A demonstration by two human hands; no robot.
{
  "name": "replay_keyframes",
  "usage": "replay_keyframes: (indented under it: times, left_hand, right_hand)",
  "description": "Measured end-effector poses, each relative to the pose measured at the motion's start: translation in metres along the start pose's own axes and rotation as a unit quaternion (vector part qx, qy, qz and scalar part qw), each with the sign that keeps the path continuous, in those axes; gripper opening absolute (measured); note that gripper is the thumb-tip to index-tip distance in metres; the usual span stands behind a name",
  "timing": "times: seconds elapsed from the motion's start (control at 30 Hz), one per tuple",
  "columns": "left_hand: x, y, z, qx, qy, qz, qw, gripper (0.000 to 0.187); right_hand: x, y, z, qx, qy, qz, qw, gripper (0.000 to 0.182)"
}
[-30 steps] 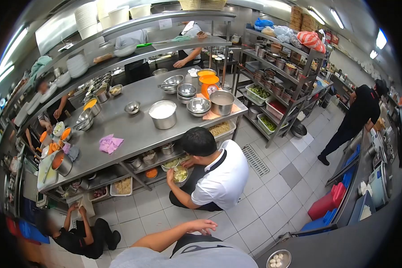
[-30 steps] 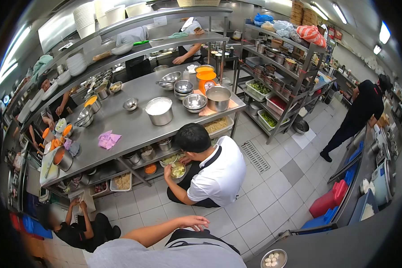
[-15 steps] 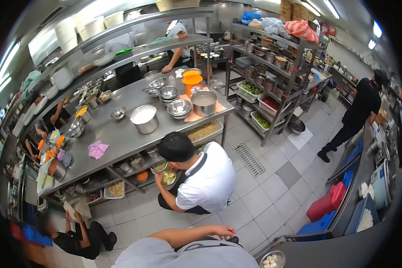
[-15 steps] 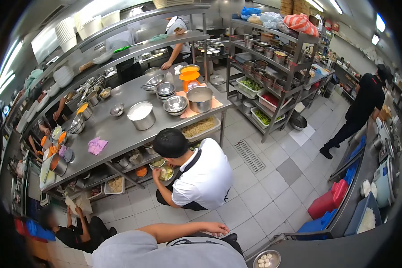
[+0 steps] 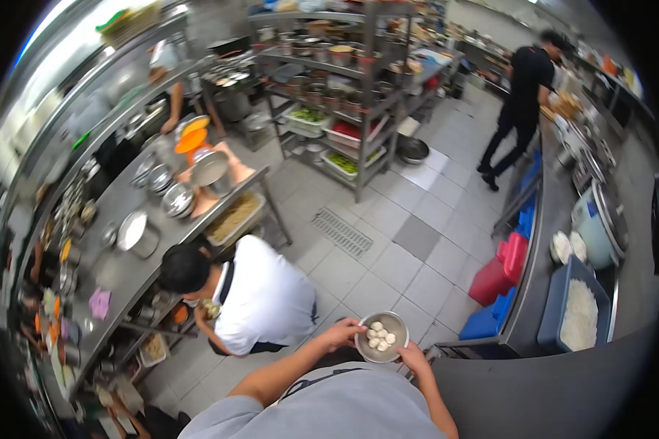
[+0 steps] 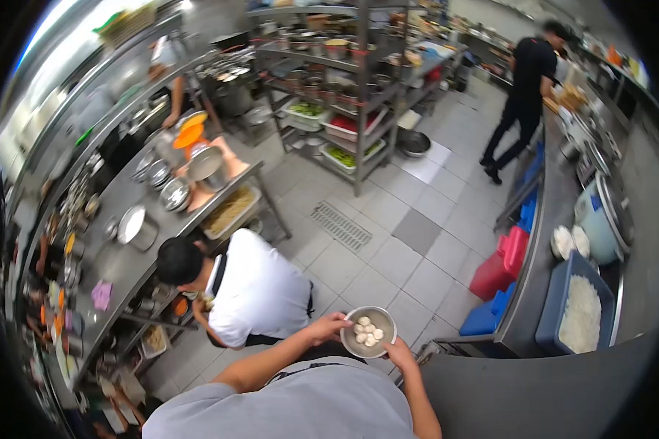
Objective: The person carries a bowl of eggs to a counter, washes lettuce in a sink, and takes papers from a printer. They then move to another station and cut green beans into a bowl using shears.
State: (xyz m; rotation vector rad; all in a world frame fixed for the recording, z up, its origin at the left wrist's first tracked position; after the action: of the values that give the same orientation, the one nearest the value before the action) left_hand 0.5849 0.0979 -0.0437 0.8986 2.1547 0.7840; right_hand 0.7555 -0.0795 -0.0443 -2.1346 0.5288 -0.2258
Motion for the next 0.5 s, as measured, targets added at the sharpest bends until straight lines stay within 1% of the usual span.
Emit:
replay_keyframes:
  times: [0.03, 0.1, 0.13, 0.17, 0.2, 0.23, 0.27, 0.3, 0.33, 0.37, 0.4, 0.43, 0.47, 0.5]
  left_hand:
    - [0.007, 0.013, 0.016, -0.002, 0.018, 0.012, 1.0, 0.033]
    - [0.019, 0.03, 0.052, 0.002, 0.028, 0.028, 0.999, 0.027]
    - [0.014, 0.025, 0.067, 0.013, 0.013, 0.026, 0.999, 0.027]
    - [0.018, 0.024, 0.085, 0.035, 0.027, 0.043, 0.998, 0.022]
    - [0.024, 0.032, 0.109, 0.052, 0.041, 0.064, 0.996, 0.019]
    - [0.028, 0.042, 0.141, 0.049, 0.028, 0.069, 0.996, 0.019]
    - [0.034, 0.06, 0.174, 0.044, 0.031, 0.066, 0.996, 0.016]
    - [0.041, 0.079, 0.212, 0.041, 0.032, 0.063, 0.997, 0.014]
    - [0.045, 0.11, 0.249, 0.019, 0.049, 0.07, 0.996, 0.012]
    - [0.043, 0.132, 0.285, 0.024, 0.034, 0.072, 0.997, 0.012]
    - [0.047, 0.167, 0.313, -0.012, 0.053, 0.065, 0.996, 0.013]
    - [0.052, 0.205, 0.339, -0.05, 0.072, 0.058, 0.994, 0.015]
    - [0.05, 0.246, 0.366, -0.059, 0.069, 0.039, 0.995, 0.013]
    - [0.049, 0.28, 0.389, -0.064, 0.068, 0.019, 0.995, 0.012]
  right_hand:
    - [0.001, -0.01, 0.016, -0.002, -0.014, 0.007, 1.0, 0.03]
    - [0.011, -0.029, 0.041, -0.017, -0.005, 0.027, 0.999, 0.03]
    - [0.021, -0.028, 0.046, -0.034, -0.007, 0.034, 0.999, 0.03]
    - [0.033, -0.03, 0.058, -0.039, 0.006, 0.037, 0.999, 0.03]
    - [0.045, -0.032, 0.075, -0.057, 0.009, 0.028, 0.998, 0.032]
    - [0.061, -0.038, 0.096, -0.071, 0.013, 0.019, 0.997, 0.035]
    - [0.079, -0.052, 0.118, -0.073, 0.004, 0.032, 0.997, 0.046]
    - [0.102, -0.069, 0.138, -0.068, 0.02, 0.036, 0.997, 0.046]
    - [0.127, -0.087, 0.155, -0.062, 0.034, 0.094, 0.993, 0.048]
    - [0.151, -0.099, 0.163, -0.063, 0.047, 0.151, 0.985, 0.05]
    - [0.183, -0.09, 0.183, -0.079, 0.082, 0.142, 0.983, 0.051]
    - [0.221, -0.074, 0.204, -0.085, 0.117, 0.117, 0.983, 0.047]
    - [0.266, -0.067, 0.218, -0.088, 0.152, 0.087, 0.981, 0.043]
    - [0.305, -0.065, 0.22, -0.079, 0.21, 0.058, 0.973, 0.037]
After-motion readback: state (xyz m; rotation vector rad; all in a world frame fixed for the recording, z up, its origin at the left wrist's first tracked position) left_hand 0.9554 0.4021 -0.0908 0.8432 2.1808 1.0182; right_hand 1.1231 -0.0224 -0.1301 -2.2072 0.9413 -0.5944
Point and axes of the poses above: each hand's wrist, its own z-axis towards the middle knuckle, its own x-axis out of the back of the hand, y = z × x, the point moved 7 cm from there along z, towards the middle knuckle, and after that the axes turned 6 degrees about z, right-handed, at the moved point
